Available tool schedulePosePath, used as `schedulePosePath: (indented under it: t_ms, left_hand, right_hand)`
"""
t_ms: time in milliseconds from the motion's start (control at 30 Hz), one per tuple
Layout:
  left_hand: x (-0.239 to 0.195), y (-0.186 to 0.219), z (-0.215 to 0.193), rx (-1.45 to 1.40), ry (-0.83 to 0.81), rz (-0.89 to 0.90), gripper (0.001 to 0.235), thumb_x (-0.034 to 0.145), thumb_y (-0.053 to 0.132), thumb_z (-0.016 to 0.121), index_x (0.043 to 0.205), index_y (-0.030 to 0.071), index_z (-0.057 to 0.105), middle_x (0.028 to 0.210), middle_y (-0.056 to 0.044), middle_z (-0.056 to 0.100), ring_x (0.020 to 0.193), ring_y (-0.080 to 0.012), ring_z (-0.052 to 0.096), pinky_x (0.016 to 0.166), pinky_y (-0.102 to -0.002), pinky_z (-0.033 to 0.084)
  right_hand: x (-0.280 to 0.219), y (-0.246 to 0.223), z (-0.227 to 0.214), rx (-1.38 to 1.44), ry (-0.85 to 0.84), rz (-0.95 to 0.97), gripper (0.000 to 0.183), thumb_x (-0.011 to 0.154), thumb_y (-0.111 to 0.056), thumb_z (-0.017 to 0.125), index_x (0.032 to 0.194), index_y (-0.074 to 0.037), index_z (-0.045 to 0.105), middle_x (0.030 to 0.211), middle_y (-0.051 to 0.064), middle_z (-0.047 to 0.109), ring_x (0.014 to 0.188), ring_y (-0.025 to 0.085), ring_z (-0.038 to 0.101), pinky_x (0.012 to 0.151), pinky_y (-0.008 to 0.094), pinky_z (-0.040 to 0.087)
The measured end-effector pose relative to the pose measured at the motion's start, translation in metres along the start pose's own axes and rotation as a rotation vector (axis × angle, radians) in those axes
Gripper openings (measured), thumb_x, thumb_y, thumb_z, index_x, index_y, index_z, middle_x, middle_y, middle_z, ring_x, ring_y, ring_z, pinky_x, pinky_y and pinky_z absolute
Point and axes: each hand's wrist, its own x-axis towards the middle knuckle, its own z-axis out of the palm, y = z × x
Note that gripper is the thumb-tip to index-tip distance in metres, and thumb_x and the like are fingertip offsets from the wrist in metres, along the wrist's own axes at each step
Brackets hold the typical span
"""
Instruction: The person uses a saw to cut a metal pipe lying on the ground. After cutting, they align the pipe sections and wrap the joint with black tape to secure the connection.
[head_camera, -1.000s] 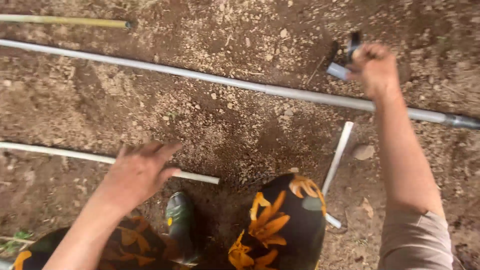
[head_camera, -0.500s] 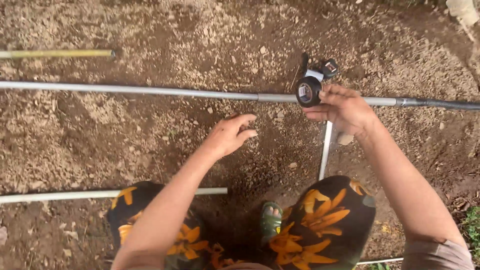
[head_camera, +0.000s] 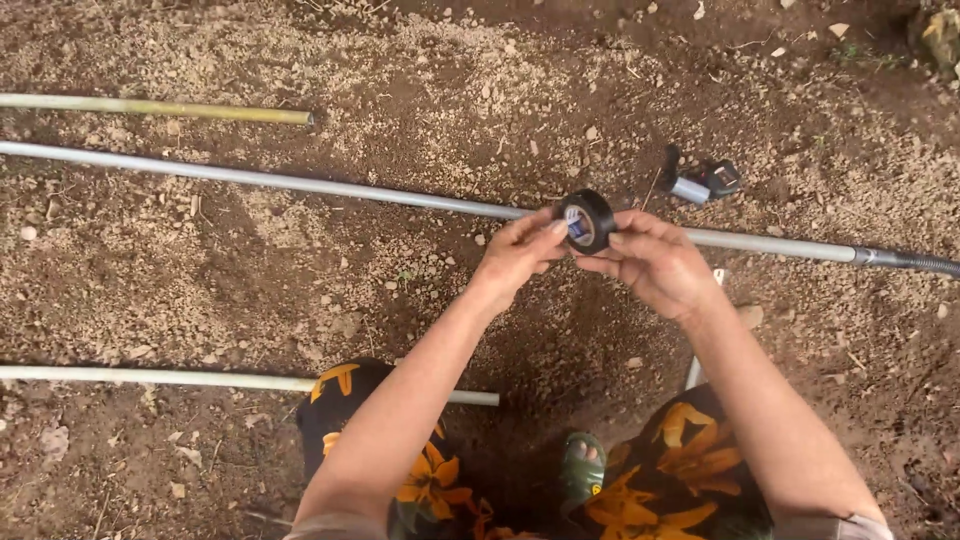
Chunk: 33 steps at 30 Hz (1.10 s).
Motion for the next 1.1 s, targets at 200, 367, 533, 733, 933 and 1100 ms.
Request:
schedulePosePath:
  t_ms: [200,367,533,733,933,1100]
  left_hand:
    - [0.030,-0.056,-0.011,-0.104,-0.029,0.035,0.037,0.091,0.025,0.063,0.123,0.009,0.054,0.110,-0.018,0.060,0.096,-0.0252,0.064,0.081,-0.034,0.052]
    - [0.015,-0.038,-0.004,-0.032,0.190,0.256,0.024,0.088,0.011,0.065,0.111,0.016,0.061,0.096,-0.013,0.058,0.088,-0.0197,0.060,0.077,-0.032,0.054]
    - [0.014,-0.034,-0.006,0.023,0.297,0.442,0.027,0.088,0.004,0.065,0.109,0.021,0.065,0.091,-0.007,0.059,0.086,-0.0109,0.055,0.079,-0.025,0.051]
    - [0.024,-0.047,-0.007,0.269,0.374,0.590,0.036,0.087,-0.003,0.060,0.114,0.021,0.065,0.098,-0.009,0.058,0.095,-0.0163,0.054,0.085,-0.033,0.047]
    - [0.023,-0.053,-0.004,0.377,0.322,0.755,0.049,0.083,-0.012,0.059,0.124,0.014,0.057,0.107,-0.013,0.059,0.104,-0.0273,0.058,0.092,-0.044,0.048]
    - [0.021,-0.047,-0.003,0.358,0.291,0.626,0.051,0.082,-0.011,0.060,0.128,0.012,0.052,0.111,-0.016,0.059,0.105,-0.0314,0.059,0.090,-0.048,0.048]
  right_hand:
    - [-0.012,0.008,0.016,-0.386,-0.070,-0.053,0.027,0.087,0.000,0.049,0.114,0.005,0.053,0.116,0.024,0.053,0.112,0.037,0.054,0.102,0.053,0.040]
    - [-0.028,0.012,0.035,-0.798,-0.021,-0.089,0.028,0.084,0.003,0.057,0.112,0.001,0.059,0.107,0.020,0.060,0.106,0.033,0.060,0.099,0.045,0.045]
    - [-0.022,0.021,0.028,-0.833,0.107,-0.153,0.028,0.087,-0.004,0.059,0.115,-0.006,0.061,0.105,0.013,0.063,0.102,0.026,0.061,0.093,0.040,0.048]
    - [-0.026,0.002,0.048,-0.749,0.102,-0.100,0.033,0.087,-0.002,0.060,0.119,-0.002,0.058,0.107,0.019,0.063,0.105,0.033,0.061,0.097,0.045,0.046]
    - [-0.018,0.026,0.042,-0.710,0.060,-0.069,0.032,0.082,-0.004,0.067,0.113,0.000,0.059,0.104,0.022,0.064,0.104,0.038,0.061,0.097,0.050,0.046]
    - [-0.010,0.043,0.031,-0.697,0.071,-0.226,0.030,0.078,-0.001,0.070,0.107,-0.001,0.063,0.100,0.018,0.065,0.101,0.034,0.062,0.097,0.049,0.045]
